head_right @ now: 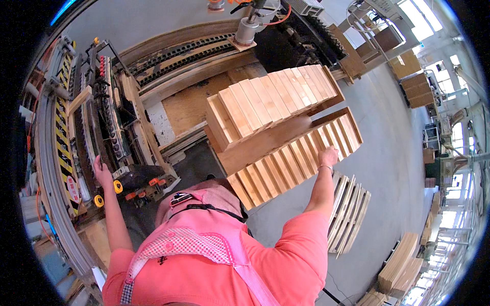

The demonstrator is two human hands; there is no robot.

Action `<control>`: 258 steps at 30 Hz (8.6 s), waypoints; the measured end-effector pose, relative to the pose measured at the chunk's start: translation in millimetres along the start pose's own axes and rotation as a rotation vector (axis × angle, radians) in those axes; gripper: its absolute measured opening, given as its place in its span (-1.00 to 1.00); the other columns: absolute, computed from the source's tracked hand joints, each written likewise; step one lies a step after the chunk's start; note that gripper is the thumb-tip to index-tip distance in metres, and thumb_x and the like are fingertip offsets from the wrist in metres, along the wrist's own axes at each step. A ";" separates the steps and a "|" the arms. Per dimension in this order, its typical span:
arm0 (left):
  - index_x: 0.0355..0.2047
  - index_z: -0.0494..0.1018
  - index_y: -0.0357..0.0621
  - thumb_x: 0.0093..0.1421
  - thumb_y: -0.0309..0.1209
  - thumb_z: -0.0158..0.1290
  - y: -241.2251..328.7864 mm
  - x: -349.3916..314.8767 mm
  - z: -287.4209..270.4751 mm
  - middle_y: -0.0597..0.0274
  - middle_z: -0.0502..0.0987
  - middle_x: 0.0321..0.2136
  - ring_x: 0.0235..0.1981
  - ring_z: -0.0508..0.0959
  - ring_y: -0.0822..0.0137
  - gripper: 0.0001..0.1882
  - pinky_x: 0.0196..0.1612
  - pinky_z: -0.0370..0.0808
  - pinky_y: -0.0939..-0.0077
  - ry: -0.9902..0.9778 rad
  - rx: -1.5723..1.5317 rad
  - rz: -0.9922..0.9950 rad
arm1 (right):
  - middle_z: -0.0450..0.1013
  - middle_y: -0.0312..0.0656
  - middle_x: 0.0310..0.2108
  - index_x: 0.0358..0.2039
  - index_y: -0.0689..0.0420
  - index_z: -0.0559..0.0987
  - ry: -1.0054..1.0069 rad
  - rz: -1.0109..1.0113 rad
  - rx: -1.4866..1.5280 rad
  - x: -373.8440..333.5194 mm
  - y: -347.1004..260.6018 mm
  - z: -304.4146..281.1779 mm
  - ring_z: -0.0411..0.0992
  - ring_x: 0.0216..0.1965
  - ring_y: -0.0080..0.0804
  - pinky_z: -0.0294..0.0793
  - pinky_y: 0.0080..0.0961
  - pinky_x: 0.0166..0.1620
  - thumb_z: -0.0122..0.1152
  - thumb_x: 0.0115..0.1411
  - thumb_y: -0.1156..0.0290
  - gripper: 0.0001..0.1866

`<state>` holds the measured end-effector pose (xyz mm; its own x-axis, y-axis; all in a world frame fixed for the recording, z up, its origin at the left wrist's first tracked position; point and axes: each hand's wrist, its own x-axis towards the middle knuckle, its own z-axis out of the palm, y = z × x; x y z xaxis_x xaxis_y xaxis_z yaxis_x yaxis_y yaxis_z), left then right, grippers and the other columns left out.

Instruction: The person repeatedly picks up small wooden blocks from a table, places them into a woodworking machine, and retrieves the processed pieces. The person stacks the finished blocks on a nearby pile.

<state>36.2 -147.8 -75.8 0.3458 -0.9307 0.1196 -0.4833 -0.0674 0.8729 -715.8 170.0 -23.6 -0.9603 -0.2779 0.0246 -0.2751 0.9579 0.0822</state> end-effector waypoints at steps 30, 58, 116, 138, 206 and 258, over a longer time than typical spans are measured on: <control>-0.11 0.37 -0.15 0.01 -0.68 -0.12 26.2 -14.2 2.2 0.08 0.43 -0.12 -0.05 0.42 0.16 -0.61 0.04 0.30 0.40 0.096 0.065 0.038 | 0.43 0.00 -0.14 -0.01 0.15 0.39 0.373 -0.434 0.208 -72.3 -47.5 -66.4 0.39 -0.13 -0.05 0.37 -0.24 -0.06 0.26 -0.11 0.37 -0.42; -0.21 0.37 -0.23 -0.07 -0.61 -0.03 73.0 -13.4 -15.1 0.04 0.39 -0.11 -0.05 0.35 -0.01 -0.67 0.04 0.29 0.20 0.066 0.228 0.203 | 0.49 -0.03 -0.36 -0.43 0.18 0.52 0.132 -2.064 0.163 -474.3 -839.4 -134.6 0.48 -0.27 -0.17 0.50 -0.35 -0.21 0.32 -0.17 0.16 -0.62; -0.14 0.24 -0.22 0.08 -0.59 -0.03 50.9 12.3 13.7 0.15 0.39 -0.18 -0.15 0.40 0.40 -0.69 -0.06 0.34 0.49 0.176 -0.652 -0.090 | 0.52 -0.06 -0.41 -0.48 0.16 0.60 -0.007 -2.107 -0.034 -495.1 -883.0 -111.1 0.51 -0.33 -0.15 0.53 -0.35 -0.26 0.43 -0.33 0.14 -0.58; -0.13 0.22 -0.22 0.08 -0.58 -0.05 49.8 13.3 12.4 0.11 0.39 -0.18 -0.11 0.38 0.35 -0.68 0.00 0.32 0.44 0.166 -0.708 -0.132 | 0.50 0.03 -0.48 -0.51 0.25 0.59 -0.013 -2.197 0.127 -496.1 -880.1 -119.3 0.50 -0.39 -0.09 0.50 -0.30 -0.28 0.30 -0.23 0.01 -0.51; -0.13 0.22 -0.21 0.09 -0.60 -0.07 50.9 15.7 4.3 0.12 0.38 -0.15 -0.08 0.37 0.36 -0.70 0.04 0.28 0.43 0.073 -0.715 -0.191 | 0.52 -0.03 -0.47 -0.53 0.19 0.60 -0.048 -2.128 0.145 -511.6 -881.1 -115.2 0.52 -0.39 -0.13 0.53 -0.34 -0.29 0.31 -0.23 0.12 -0.63; -0.14 0.50 -0.04 0.11 -0.16 -0.05 -252.1 -456.3 -411.2 0.06 0.57 -0.33 -0.29 0.56 0.24 -0.63 -0.22 0.44 0.39 1.492 0.058 -1.139 | 0.50 -0.14 -0.36 -0.25 0.31 0.54 -0.300 -1.866 0.587 -493.5 -598.7 -98.6 0.43 -0.33 -0.40 0.42 -0.47 -0.21 0.23 0.05 0.40 -0.71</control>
<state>331.0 441.7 -155.9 0.7886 0.5979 -0.1434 0.4411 -0.3876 0.8095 -72.6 -273.4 13.4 0.5301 -0.8313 0.1672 -0.6925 -0.5382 -0.4804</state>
